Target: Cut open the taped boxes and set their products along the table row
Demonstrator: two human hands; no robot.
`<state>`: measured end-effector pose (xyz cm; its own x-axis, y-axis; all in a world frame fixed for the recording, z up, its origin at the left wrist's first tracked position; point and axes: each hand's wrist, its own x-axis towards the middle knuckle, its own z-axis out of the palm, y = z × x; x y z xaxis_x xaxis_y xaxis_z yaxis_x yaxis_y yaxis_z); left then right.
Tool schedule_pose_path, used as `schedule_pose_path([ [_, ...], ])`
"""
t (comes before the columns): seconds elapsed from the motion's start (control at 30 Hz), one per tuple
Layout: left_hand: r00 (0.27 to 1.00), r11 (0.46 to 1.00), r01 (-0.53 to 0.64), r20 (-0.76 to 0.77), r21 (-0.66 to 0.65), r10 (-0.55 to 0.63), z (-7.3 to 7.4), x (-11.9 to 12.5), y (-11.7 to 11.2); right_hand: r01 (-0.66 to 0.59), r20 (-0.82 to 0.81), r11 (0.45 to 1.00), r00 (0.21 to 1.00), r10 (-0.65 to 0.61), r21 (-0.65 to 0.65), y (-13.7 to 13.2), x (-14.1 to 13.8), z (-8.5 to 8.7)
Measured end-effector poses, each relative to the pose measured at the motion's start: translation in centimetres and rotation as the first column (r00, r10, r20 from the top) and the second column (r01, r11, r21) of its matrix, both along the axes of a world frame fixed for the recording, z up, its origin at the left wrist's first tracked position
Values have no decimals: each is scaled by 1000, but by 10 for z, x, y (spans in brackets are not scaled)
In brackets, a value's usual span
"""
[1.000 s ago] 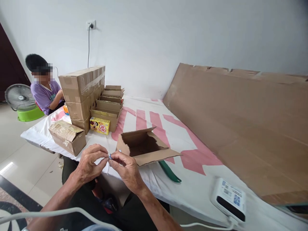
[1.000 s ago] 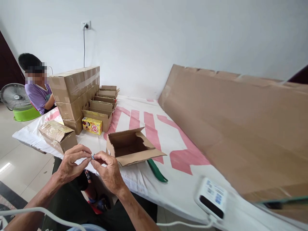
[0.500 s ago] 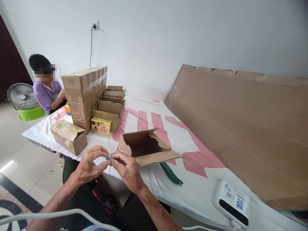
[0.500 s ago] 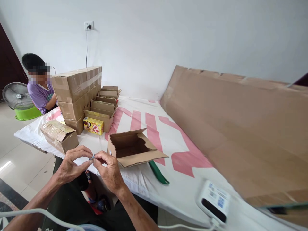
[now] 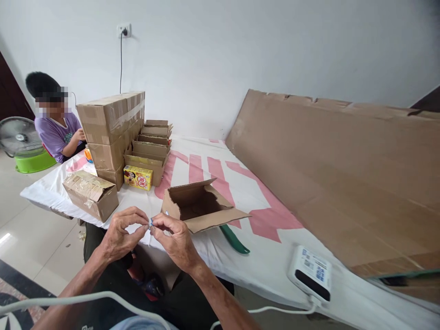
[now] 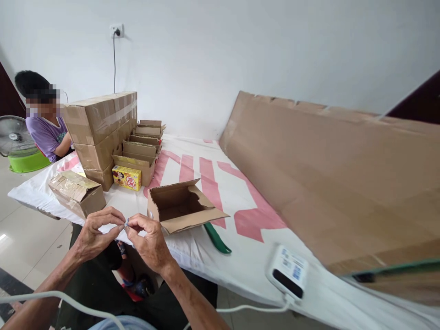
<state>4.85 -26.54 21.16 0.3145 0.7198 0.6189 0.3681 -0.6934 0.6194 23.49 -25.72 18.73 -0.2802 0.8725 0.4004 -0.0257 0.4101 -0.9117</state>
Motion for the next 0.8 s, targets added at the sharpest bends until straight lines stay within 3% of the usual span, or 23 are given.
schedule_pose_path([
  [0.4,992,985,26,127,-173,-3,1,-5,-1,-1,7,1000,1000,0,27,-3,1,1],
  [0.6,959,937,76,282,-340,25,-8,-12,2,-17,8,1000,1000,16,13,-3,1,-1],
  [0.7,926,916,47,360,-399,109,-16,-19,7,-14,21,1000,1000,13,18,-3,2,-3],
  [0.8,888,908,-109,370,-405,272,-19,-36,23,-6,42,1000,999,5,20,-3,4,-7],
])
